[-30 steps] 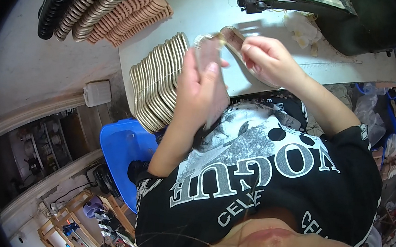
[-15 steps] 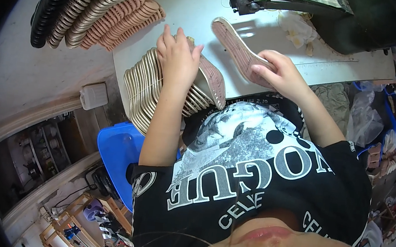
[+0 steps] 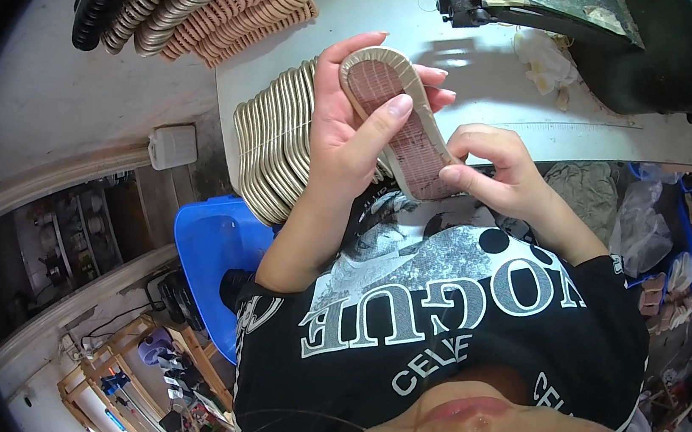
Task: Inspecting, stacking, and applying adhesive to shoe insoles and outsoles at a workbench.
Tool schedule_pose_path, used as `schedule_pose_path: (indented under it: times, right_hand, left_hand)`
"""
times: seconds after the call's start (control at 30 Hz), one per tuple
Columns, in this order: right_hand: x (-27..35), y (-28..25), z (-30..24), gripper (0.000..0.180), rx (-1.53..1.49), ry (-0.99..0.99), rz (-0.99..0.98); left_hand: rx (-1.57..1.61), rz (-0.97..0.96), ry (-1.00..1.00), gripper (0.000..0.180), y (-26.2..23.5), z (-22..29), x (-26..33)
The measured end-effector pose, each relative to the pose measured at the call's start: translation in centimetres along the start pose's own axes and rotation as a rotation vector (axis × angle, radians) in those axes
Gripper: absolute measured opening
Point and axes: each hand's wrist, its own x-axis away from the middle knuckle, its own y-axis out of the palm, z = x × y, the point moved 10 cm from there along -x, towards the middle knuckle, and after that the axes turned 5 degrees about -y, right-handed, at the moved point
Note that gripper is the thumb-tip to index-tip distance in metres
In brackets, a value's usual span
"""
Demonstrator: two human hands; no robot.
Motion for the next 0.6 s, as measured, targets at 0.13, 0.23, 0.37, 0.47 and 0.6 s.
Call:
schedule_pose_path:
  times: [0.13, 0.23, 0.37, 0.47, 0.6]
  right_hand:
    - [-0.7, 0.3, -2.2, 0.019, -0.002, -0.094, -0.025]
    - [-0.9, -0.4, -2.8, 0.018, 0.044, -0.136, 0.010]
    - [-2.0, -3.2, -5.3, 0.025, 0.456, -0.137, 0.134]
    - [-2.3, -5.3, -6.6, 0.025, 0.365, -0.149, 0.267]
    - [-4.3, -3.5, -9.4, 0.023, 0.540, -0.320, 0.297]
  left_hand:
    - [0.379, -0.106, -0.108, 0.044, 0.5, -1.2, 0.5]
    - [0.404, -0.173, -0.161, 0.043, 1.6, -1.7, 1.1]
    - [0.282, -0.070, -0.147, 0.041, 1.6, -0.8, 1.6]
    - [0.034, 0.051, -0.140, 0.038, 1.1, -0.2, 2.0]
    - [-0.100, 0.027, -0.155, 0.032, 1.7, -1.3, 2.6]
